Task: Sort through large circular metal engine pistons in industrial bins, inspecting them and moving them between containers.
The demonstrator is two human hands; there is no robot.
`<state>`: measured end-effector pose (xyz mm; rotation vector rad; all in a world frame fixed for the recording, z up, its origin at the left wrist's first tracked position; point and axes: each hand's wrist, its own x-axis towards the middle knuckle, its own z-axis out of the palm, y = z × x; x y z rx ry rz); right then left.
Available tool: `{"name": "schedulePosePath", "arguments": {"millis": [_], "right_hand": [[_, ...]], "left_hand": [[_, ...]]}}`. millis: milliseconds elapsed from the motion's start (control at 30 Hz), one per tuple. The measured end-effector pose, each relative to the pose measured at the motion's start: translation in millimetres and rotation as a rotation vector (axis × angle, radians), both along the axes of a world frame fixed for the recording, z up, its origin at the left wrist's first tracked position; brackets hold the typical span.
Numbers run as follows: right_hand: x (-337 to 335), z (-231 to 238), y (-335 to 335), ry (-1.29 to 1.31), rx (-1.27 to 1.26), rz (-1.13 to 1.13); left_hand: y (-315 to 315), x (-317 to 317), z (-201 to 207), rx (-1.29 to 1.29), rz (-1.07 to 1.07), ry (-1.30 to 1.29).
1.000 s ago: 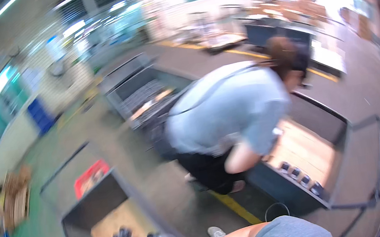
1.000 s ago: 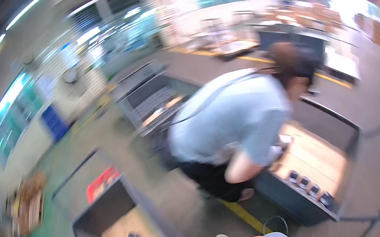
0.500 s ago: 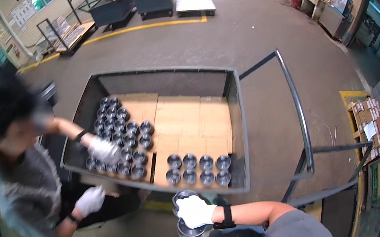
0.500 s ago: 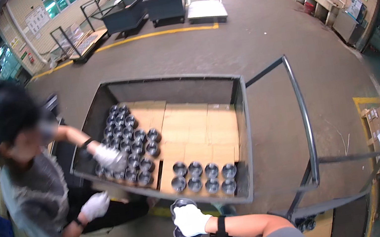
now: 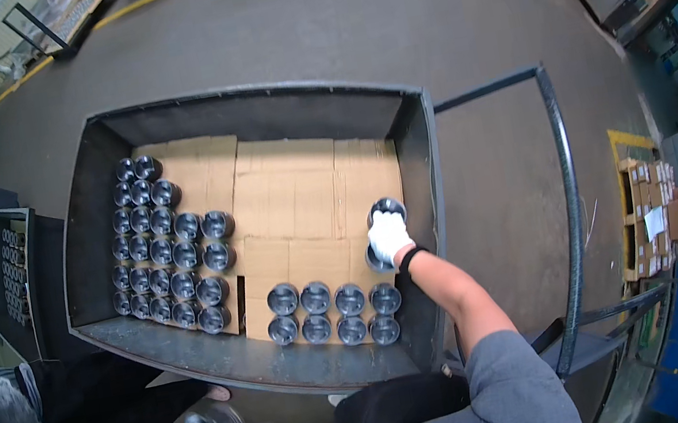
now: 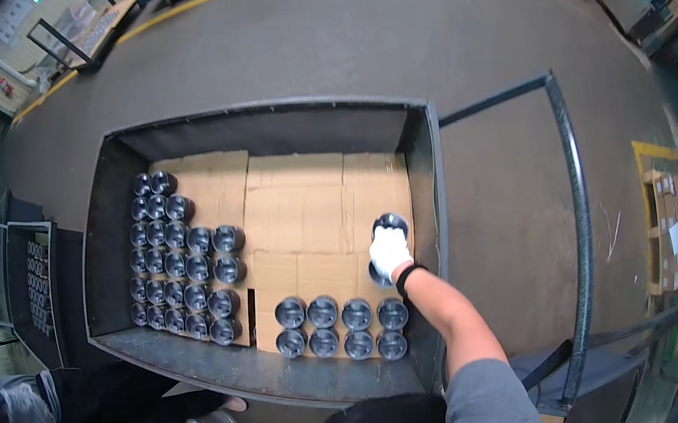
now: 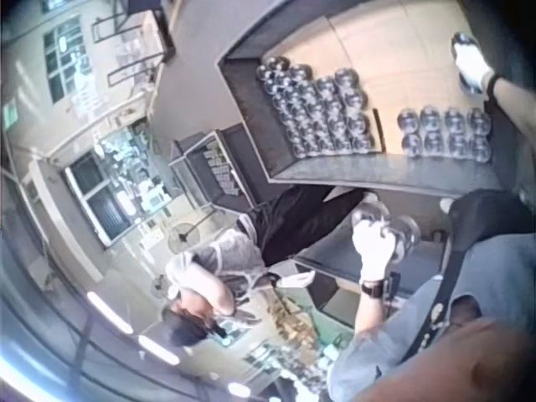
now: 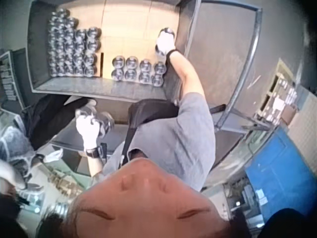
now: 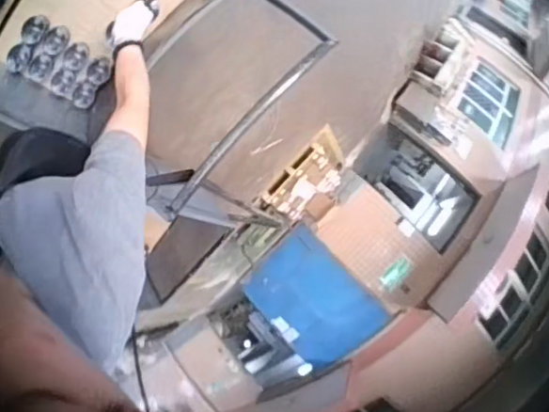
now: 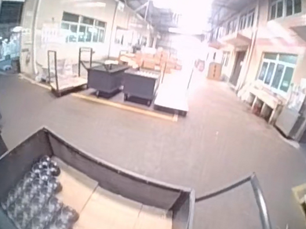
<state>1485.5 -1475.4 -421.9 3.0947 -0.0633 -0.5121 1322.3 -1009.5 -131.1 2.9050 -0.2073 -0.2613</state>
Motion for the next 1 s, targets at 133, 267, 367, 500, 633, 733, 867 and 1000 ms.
{"name": "schedulePosePath", "arguments": {"millis": [133,267,367,500,633,733,867,1000], "right_hand": [[-2,-79,-18,0.030,0.004,-0.119],[-26,-124,-25,0.084,0.027,-0.216],[-26,-126,5,0.013,0.293,-0.502],[-59,-156,-20,-0.022,0.181,-0.384],[-46,-137,2,0.010,0.291,-0.441],[-47,-132,4,0.018,0.330,-0.531],[-43,-127,10,0.018,0.381,-0.585],[-44,-123,5,0.037,0.372,-0.614]], "left_hand": [[-38,86,-14,0.106,-0.121,-0.063],[-96,160,-49,0.092,-0.316,-0.098],[-134,201,-91,0.092,-0.442,-0.100],[-214,243,-169,-0.013,-0.702,-0.054],[-262,252,-257,-0.025,-0.750,0.001],[-303,241,-328,-0.146,-0.591,0.148],[-318,221,-399,-0.187,-0.548,0.210],[-330,204,-420,-0.201,-0.532,0.288]]}}
